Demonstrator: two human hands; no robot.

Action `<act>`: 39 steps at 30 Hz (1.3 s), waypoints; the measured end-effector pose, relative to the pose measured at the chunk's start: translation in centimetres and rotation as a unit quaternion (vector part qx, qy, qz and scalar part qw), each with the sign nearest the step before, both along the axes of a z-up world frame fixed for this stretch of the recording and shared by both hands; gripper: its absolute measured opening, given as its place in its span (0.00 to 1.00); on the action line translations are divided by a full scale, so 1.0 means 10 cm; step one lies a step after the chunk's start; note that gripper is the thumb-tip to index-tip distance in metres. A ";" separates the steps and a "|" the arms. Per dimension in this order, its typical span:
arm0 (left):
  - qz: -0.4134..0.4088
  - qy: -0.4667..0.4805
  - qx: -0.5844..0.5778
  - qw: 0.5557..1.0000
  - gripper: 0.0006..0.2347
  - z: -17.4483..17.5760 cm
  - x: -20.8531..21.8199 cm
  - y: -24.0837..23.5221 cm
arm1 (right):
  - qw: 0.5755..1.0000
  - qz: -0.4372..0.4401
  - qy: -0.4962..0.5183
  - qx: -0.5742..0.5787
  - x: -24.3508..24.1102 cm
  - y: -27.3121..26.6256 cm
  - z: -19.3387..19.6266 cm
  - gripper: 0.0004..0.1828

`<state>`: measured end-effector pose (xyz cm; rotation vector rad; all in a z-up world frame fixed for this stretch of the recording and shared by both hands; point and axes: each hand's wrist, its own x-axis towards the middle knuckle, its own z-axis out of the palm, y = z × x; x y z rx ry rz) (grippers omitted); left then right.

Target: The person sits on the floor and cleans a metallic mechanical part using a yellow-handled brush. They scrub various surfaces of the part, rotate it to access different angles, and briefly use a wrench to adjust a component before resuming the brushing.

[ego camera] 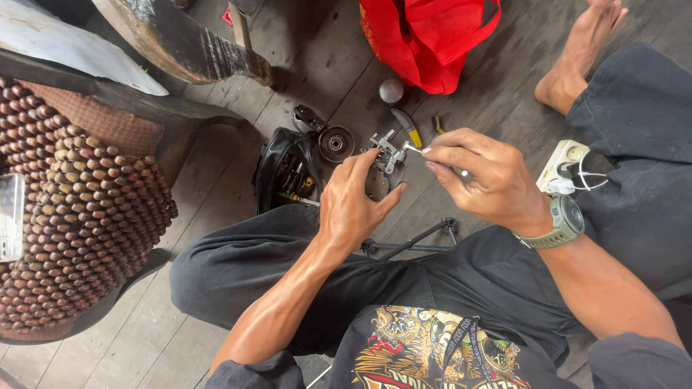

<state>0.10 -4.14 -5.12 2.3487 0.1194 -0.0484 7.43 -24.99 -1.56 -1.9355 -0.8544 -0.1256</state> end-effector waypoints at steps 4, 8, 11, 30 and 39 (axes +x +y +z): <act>-0.015 -0.040 0.088 0.995 0.26 -0.01 -0.03 -0.03 | 0.999 -0.006 -0.015 -0.045 -0.03 -0.03 -0.10 0.03; -0.036 -0.078 0.168 0.982 0.26 0.03 -0.03 -0.04 | 0.992 -0.024 -0.018 -0.124 -0.08 -0.04 -0.22 0.02; -0.045 -0.095 0.206 0.973 0.26 0.01 -0.03 -0.06 | 0.983 -0.039 0.014 -0.181 -0.10 -0.03 -0.23 0.04; -0.035 -0.038 0.115 0.992 0.24 -0.15 -0.11 -0.07 | 0.886 0.049 0.366 -0.280 -0.01 -0.01 -0.39 0.22; -0.008 0.039 -0.020 0.999 0.26 -0.20 -0.09 -0.04 | 0.890 0.086 0.328 -0.304 0.13 -0.12 -0.22 0.15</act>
